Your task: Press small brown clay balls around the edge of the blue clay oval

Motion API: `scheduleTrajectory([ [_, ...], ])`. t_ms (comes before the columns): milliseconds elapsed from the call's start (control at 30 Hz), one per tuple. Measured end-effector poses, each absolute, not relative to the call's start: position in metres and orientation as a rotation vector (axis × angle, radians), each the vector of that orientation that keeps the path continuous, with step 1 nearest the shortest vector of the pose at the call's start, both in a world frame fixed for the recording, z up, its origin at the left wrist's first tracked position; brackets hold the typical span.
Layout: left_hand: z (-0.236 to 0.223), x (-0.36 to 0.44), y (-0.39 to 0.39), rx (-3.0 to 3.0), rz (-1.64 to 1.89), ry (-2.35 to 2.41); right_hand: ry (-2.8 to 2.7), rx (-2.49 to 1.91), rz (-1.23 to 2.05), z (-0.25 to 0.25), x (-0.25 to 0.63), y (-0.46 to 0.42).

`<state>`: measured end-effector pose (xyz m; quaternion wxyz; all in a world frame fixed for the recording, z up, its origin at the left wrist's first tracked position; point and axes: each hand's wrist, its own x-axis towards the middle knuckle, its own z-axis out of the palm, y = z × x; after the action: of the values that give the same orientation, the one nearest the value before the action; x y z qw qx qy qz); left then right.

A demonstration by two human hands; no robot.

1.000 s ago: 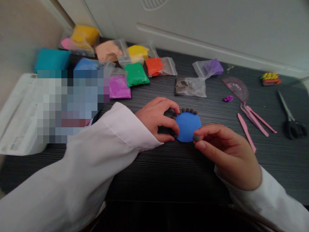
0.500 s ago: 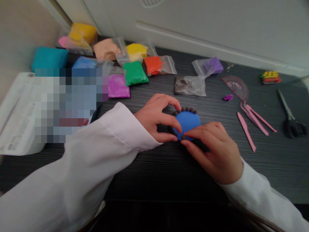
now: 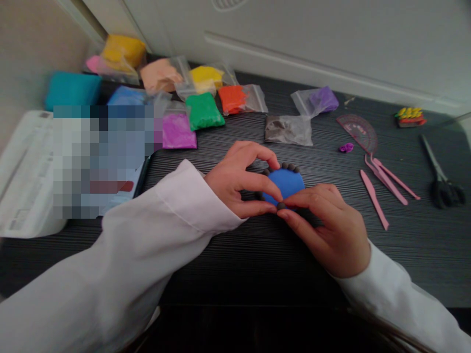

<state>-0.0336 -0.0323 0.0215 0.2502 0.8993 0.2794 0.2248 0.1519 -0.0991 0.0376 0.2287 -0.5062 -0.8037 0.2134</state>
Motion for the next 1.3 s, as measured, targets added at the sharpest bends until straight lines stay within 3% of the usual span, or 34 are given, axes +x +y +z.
scheduleTrajectory([
  [567,0.008,-0.035,-0.028,2.429,0.864,0.627,-2.151,-1.414,0.577,0.040,0.150,-0.099],
  [1300,-0.003,-0.041,-0.026,2.547,0.559,0.726,-2.391,-1.345,0.384,0.029,0.150,-0.102],
])
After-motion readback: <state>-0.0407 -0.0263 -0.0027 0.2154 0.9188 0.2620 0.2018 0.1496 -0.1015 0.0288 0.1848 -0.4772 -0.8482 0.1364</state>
